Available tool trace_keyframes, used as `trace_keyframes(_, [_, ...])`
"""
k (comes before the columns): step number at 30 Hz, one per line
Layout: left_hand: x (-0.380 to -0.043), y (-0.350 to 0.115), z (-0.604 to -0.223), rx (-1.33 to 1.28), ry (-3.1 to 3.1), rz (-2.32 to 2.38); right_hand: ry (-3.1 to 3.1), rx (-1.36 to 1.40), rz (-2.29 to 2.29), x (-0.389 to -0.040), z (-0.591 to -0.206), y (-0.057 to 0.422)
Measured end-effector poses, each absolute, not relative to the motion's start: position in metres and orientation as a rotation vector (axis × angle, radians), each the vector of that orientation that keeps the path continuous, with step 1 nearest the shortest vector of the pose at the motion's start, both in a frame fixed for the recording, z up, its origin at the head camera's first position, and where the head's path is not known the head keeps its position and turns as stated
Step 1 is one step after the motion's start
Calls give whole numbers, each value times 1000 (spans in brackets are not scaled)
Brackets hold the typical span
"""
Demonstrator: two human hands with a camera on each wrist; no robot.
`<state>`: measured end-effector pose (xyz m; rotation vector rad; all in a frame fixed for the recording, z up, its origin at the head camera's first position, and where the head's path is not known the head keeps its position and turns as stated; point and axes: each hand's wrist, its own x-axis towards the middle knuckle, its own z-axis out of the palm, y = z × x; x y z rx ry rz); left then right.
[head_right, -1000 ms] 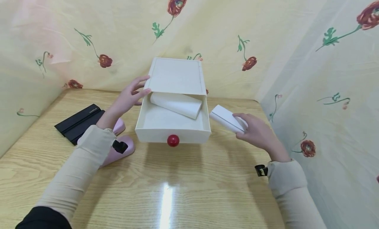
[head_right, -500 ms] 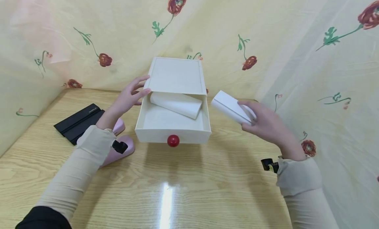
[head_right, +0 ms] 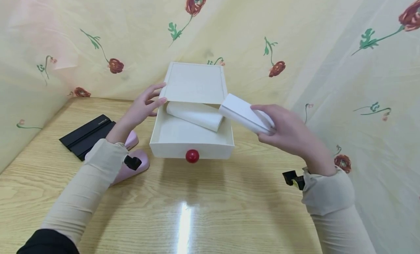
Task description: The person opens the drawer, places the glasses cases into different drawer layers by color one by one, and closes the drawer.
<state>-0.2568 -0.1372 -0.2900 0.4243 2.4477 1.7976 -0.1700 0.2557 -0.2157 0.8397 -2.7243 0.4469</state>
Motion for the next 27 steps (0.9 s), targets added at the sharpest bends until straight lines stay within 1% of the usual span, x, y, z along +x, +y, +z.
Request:
trace_keyframes(12, [-258,-137,-291,409,2452,1801,-2716,972,428,-169,-211,230])
trace_keyframes(27, [-258,-137,-292,414,2454,1809,-2719,1064,413,-172,-207,199])
